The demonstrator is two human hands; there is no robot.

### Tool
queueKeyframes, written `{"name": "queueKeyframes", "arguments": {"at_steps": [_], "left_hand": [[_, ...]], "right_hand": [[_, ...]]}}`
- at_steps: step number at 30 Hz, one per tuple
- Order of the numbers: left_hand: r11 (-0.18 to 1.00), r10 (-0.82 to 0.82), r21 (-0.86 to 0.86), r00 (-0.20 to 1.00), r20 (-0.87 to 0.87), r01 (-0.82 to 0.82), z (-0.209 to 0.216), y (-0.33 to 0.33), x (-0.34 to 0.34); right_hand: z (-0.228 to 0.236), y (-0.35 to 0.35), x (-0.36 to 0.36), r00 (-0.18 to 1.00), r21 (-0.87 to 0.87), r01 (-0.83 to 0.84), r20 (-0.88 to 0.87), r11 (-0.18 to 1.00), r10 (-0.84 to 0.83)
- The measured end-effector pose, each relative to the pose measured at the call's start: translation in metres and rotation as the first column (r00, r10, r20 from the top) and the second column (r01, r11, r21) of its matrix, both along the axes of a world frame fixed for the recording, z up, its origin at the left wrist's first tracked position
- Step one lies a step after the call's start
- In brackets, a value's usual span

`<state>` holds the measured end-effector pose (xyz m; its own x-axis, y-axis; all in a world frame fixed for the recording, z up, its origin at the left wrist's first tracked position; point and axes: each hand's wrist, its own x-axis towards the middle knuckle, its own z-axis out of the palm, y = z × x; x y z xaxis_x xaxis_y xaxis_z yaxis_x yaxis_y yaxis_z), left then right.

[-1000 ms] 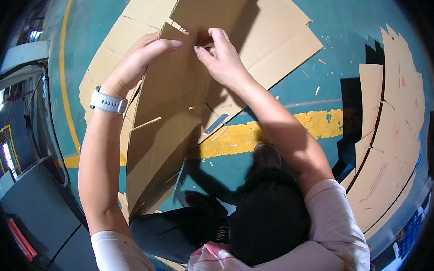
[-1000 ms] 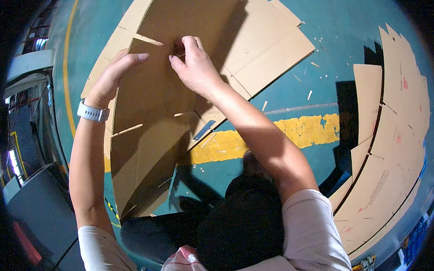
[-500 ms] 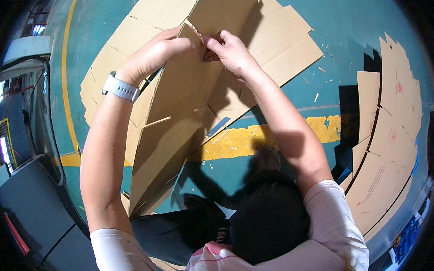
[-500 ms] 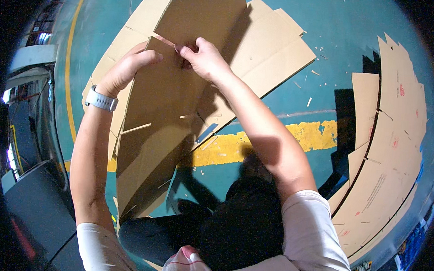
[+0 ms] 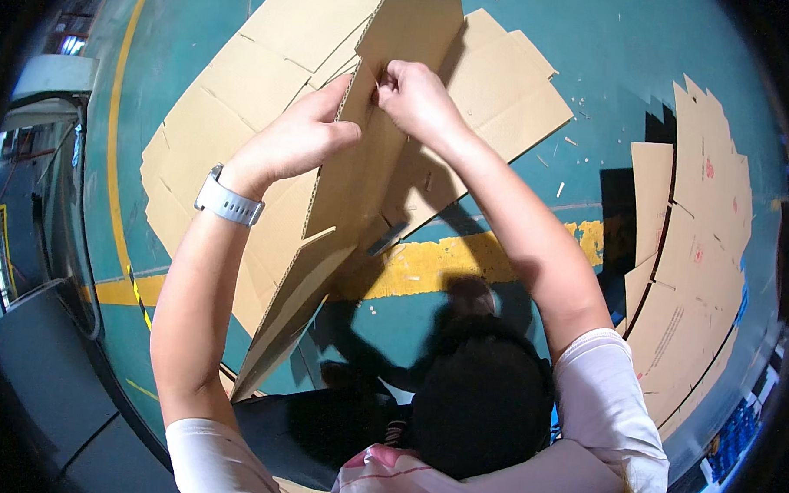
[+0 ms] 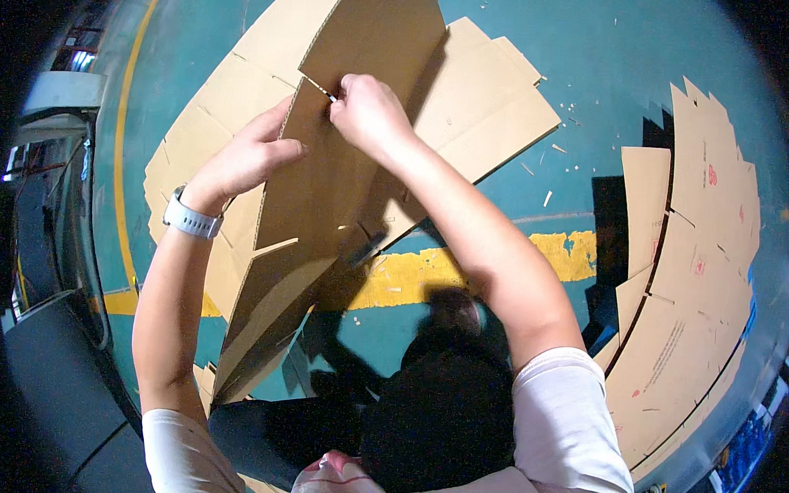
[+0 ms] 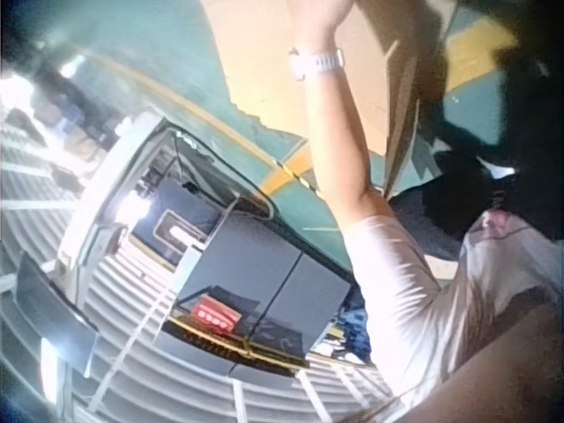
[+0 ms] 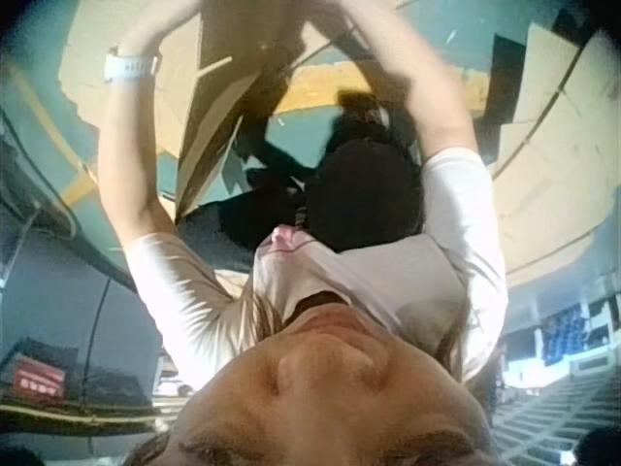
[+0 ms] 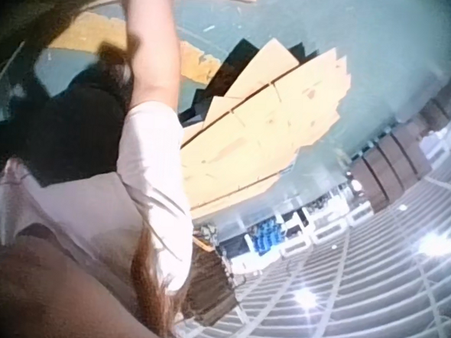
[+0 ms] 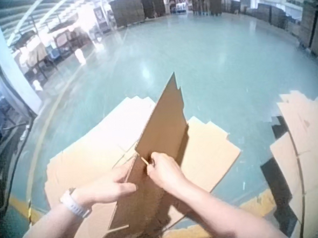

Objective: The person uses a utility knife to score and cut a large piece of cardboard on the floor. They repeatedly score the material along straight lines and then snap the sections apart by hand. The process involves cutting, separating, and repositioning the cardboard pieces to continue the cutting task.

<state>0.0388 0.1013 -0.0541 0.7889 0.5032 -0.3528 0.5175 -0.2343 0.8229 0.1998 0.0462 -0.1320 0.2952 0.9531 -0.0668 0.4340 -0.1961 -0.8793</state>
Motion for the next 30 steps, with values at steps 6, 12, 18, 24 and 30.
{"name": "queueKeyframes", "arguments": {"at_steps": [6, 12, 18, 24, 30], "left_hand": [[0.997, 0.03, -0.072, 0.997, -0.069, -0.035, 0.016, -0.003, -0.003], [1.0, -0.017, 0.019, 0.98, -0.198, 0.022, 0.015, -0.009, -0.014], [0.976, -0.035, 0.19, 0.942, -0.334, 0.104, 0.023, -0.018, -0.035], [0.989, 0.148, 0.062, 0.914, -0.377, -0.134, 0.035, -0.041, -0.138], [0.981, 0.19, 0.115, 0.913, -0.361, -0.159, 0.0, -0.002, -0.197]], "right_hand": [[-0.026, -0.021, -0.005, 0.955, 0.496, -0.128, 0.296, 0.859, -0.028], [-0.028, -0.067, -0.008, 0.926, 0.645, -0.299, 0.375, 0.703, 0.05], [-0.042, -0.084, -0.031, 0.925, 0.449, -0.378, 0.203, 0.809, 0.32], [-0.152, -0.148, -0.018, 0.946, -0.496, -0.281, -0.287, 0.822, 0.15], [-0.179, -0.133, -0.044, 0.55, -0.428, -0.195, -0.793, 0.883, -0.263]]}}
